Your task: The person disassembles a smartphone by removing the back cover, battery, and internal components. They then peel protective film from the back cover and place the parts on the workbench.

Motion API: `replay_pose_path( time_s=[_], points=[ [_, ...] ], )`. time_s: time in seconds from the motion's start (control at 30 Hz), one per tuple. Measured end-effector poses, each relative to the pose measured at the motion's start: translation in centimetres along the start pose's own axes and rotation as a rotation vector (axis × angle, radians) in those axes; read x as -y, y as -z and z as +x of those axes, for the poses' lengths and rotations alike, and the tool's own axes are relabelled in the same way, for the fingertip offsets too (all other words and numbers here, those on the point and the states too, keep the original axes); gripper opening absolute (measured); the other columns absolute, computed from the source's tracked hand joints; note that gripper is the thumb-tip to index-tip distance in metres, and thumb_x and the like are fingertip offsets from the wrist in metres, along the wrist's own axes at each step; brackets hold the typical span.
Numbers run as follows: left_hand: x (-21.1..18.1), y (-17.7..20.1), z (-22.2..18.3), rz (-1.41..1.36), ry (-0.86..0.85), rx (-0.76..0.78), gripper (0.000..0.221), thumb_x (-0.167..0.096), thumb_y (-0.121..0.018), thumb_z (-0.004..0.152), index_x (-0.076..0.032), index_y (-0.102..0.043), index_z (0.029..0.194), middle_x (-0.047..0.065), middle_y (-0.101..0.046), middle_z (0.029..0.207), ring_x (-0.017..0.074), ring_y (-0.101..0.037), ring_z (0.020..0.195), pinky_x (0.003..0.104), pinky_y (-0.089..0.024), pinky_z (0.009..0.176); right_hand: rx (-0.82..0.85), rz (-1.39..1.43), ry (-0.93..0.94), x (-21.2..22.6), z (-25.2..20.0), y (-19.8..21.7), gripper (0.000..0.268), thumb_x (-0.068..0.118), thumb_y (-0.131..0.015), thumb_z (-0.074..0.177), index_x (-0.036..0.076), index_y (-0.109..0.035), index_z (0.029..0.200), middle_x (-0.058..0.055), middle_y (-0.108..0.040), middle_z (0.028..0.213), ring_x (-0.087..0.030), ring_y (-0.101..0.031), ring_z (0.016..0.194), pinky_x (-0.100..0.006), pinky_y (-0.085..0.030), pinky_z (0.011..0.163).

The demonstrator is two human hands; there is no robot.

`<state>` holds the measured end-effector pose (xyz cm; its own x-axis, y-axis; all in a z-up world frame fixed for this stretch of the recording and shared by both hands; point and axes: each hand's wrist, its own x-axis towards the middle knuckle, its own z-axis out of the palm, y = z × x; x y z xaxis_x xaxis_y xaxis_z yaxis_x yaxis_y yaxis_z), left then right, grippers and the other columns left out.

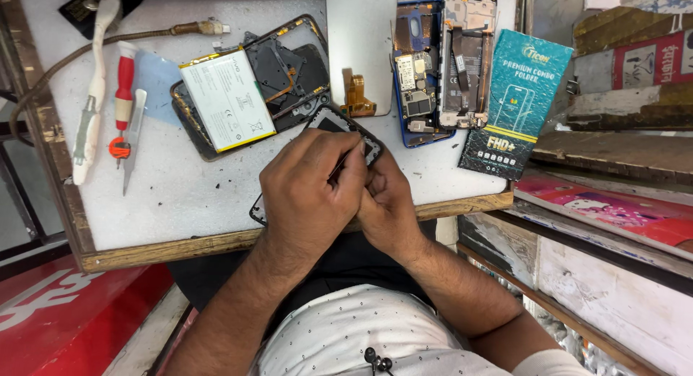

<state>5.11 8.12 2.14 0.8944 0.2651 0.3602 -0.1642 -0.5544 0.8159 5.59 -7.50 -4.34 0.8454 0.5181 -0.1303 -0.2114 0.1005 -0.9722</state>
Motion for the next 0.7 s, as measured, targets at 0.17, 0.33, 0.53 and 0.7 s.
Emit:
replay_pose_path(
  time_s=[0.17, 0.33, 0.53, 0.7],
  points=[
    [-0.31, 0.07, 0.28, 0.047, -0.009, 0.009, 0.015, -0.002, -0.080, 0.089, -0.002, -0.072, 0.102, 0.008, -0.071, 0.088, 0.0193, -0.073, 0.079, 0.030, -0.060, 0.065, 0.003, 0.012, 0.017, -0.21, -0.04, 0.10, 0.053, 0.017, -0.060, 0.110, -0.001, -0.034, 0.152, -0.009, -0.062, 0.118, -0.010, -0.064, 0.104, -0.026, -0.058, 0.091],
    [-0.38, 0.02, 0.21, 0.040, -0.001, 0.000, 0.014, -0.002, -0.079, 0.089, -0.002, -0.072, 0.101, 0.008, -0.070, 0.086, 0.0195, -0.073, 0.079, 0.031, -0.059, 0.065, 0.011, 0.012, 0.020, -0.27, -0.12, 0.16, 0.052, 0.018, -0.060, 0.110, -0.002, -0.035, 0.151, -0.009, -0.060, 0.121, -0.010, -0.063, 0.107, -0.027, -0.057, 0.094],
    [-0.33, -0.17, 0.10, 0.040, -0.032, -0.012, 0.013, -0.002, -0.078, 0.091, -0.002, -0.071, 0.101, 0.007, -0.070, 0.088, 0.0187, -0.072, 0.079, 0.030, -0.060, 0.065, 0.017, -0.005, 0.020, 0.15, 0.10, 0.00, 0.053, 0.019, -0.061, 0.109, -0.002, -0.035, 0.151, -0.009, -0.061, 0.120, -0.010, -0.064, 0.107, -0.027, -0.058, 0.093],
    [-0.72, -0.34, 0.33, 0.137, -0.123, 0.011, 0.011, -0.003, -0.080, 0.091, -0.001, -0.071, 0.098, 0.008, -0.067, 0.084, 0.0180, -0.069, 0.073, 0.030, -0.057, 0.059, -0.005, -0.087, 0.013, 0.22, 0.10, 0.01, 0.052, 0.020, -0.060, 0.107, -0.001, -0.035, 0.148, -0.010, -0.062, 0.119, -0.012, -0.065, 0.108, -0.028, -0.059, 0.092]
  ],
)
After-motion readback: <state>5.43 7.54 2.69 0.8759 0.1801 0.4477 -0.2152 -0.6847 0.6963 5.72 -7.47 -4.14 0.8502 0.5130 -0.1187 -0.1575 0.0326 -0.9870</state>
